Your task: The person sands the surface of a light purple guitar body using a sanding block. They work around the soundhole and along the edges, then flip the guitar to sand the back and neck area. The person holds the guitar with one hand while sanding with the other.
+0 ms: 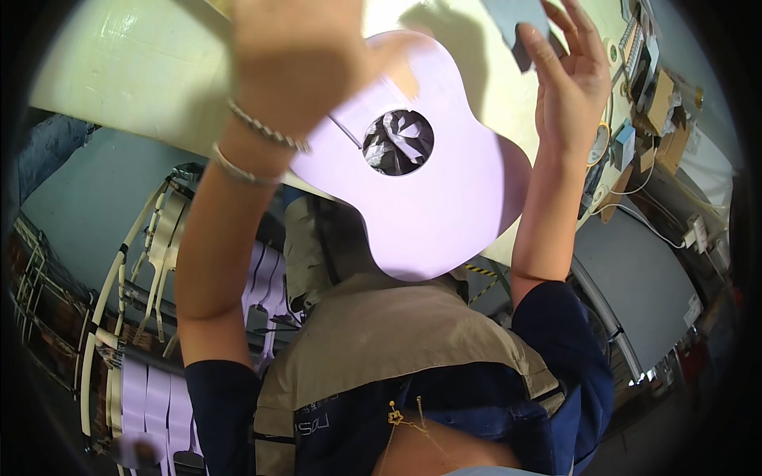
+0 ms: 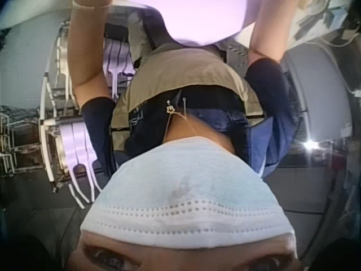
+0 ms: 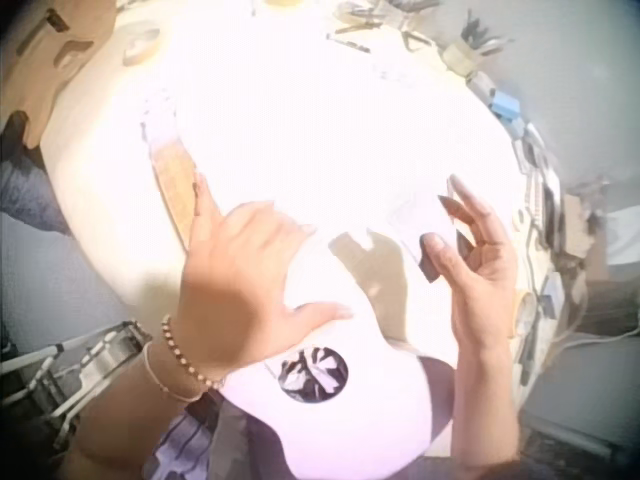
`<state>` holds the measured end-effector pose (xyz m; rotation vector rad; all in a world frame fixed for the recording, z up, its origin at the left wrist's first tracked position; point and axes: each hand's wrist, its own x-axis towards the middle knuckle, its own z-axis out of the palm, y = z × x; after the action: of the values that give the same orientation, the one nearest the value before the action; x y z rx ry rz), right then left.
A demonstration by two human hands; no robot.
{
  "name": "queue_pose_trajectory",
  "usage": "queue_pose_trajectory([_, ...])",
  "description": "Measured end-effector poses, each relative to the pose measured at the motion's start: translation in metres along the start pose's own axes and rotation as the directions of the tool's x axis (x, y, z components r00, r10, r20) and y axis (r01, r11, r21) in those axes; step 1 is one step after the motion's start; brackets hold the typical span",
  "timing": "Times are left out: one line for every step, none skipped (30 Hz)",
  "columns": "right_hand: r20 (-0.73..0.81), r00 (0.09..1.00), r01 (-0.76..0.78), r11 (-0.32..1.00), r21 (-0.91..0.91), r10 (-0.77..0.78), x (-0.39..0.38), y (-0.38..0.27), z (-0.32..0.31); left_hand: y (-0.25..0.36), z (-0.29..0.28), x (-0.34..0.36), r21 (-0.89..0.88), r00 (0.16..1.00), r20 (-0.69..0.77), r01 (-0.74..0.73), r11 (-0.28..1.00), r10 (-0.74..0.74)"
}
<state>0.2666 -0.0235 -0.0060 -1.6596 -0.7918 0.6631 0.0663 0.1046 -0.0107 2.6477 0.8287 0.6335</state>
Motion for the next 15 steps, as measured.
queue_pose_trajectory([0.021, 0.999, 0.031, 0.997, -0.065, -0.029, -0.009, 0.007, -0.009, -0.001, 0.001, 0.002, 0.065, 1.000, -0.003, 0.017, 0.998, -0.017])
queue_pose_trajectory([0.072, 0.996, 0.054, 0.998, -0.038, -0.051, -0.019, -0.001, -0.003, -0.012, 0.005, 0.010, 0.193, 0.993, -0.109, 0.070, 0.979, -0.050])
queue_pose_trajectory([0.128, 0.989, 0.079, 0.997, -0.005, -0.078, -0.028, -0.008, 0.007, -0.026, 0.007, 0.015, 0.318, 0.973, -0.221, 0.140, 0.938, -0.070])
queue_pose_trajectory([0.135, 0.980, 0.163, 0.981, -0.102, -0.149, -0.032, -0.004, 0.010, -0.043, 0.010, 0.017, 0.238, 0.971, -0.229, 0.130, 0.962, -0.075])
queue_pose_trajectory([0.142, 0.979, 0.171, 0.973, -0.156, -0.149, -0.042, -0.004, 0.017, -0.062, 0.015, 0.017, 0.145, 0.969, -0.235, 0.114, 0.983, -0.078])
queue_pose_trajectory([0.225, 0.958, 0.251, 0.905, -0.342, -0.180, -0.046, -0.005, 0.019, -0.066, 0.016, 0.017, 0.098, 0.971, -0.227, 0.098, 0.990, -0.074])
queue_pose_trajectory([0.312, 0.930, 0.334, 0.796, -0.505, -0.193, -0.049, -0.005, 0.020, -0.070, 0.017, 0.017, 0.051, 0.973, -0.219, 0.082, 0.995, -0.069])
queue_pose_trajectory([0.331, 0.905, 0.418, 0.705, -0.573, -0.268, -0.051, 0.002, 0.024, -0.068, 0.017, 0.016, 0.050, 0.978, -0.201, 0.060, 0.997, -0.049])
queue_pose_trajectory([0.341, 0.904, 0.418, 0.710, -0.567, -0.260, -0.051, 0.000, 0.024, -0.066, 0.016, 0.016, 0.049, 0.983, -0.182, 0.038, 0.998, -0.029])
queue_pose_trajectory([0.351, 0.902, 0.418, 0.715, -0.561, -0.252, -0.051, -0.005, 0.025, -0.062, 0.014, 0.015, 0.117, 0.988, -0.154, 0.031, 0.993, -0.013])
queue_pose_trajectory([0.361, 0.901, 0.415, 0.716, -0.561, -0.239, -0.051, -0.008, 0.024, -0.055, 0.012, 0.015, 0.174, 0.992, -0.124, 0.022, 0.984, 0.000])
queue_pose_trajectory([0.380, 0.872, 0.485, 0.659, -0.574, -0.310, -0.045, -0.004, 0.025, -0.052, 0.012, 0.015, 0.232, 0.996, -0.094, 0.012, 0.973, 0.010])
queue_pose_trajectory([0.373, 0.862, 0.506, 0.648, -0.570, -0.344, -0.044, -0.002, 0.025, -0.052, 0.012, 0.015, 0.213, 0.994, -0.107, 0.020, 0.977, 0.002])
queue_pose_trajectory([0.366, 0.848, 0.529, 0.634, -0.564, -0.382, -0.042, -0.001, 0.027, -0.052, 0.012, 0.017, 0.196, 0.992, -0.124, 0.029, 0.980, -0.004])
queue_pose_trajectory([0.359, 0.833, 0.553, 0.619, -0.557, -0.421, -0.040, -0.001, 0.028, -0.052, 0.013, 0.018, 0.181, 0.990, -0.140, 0.037, 0.983, -0.012])
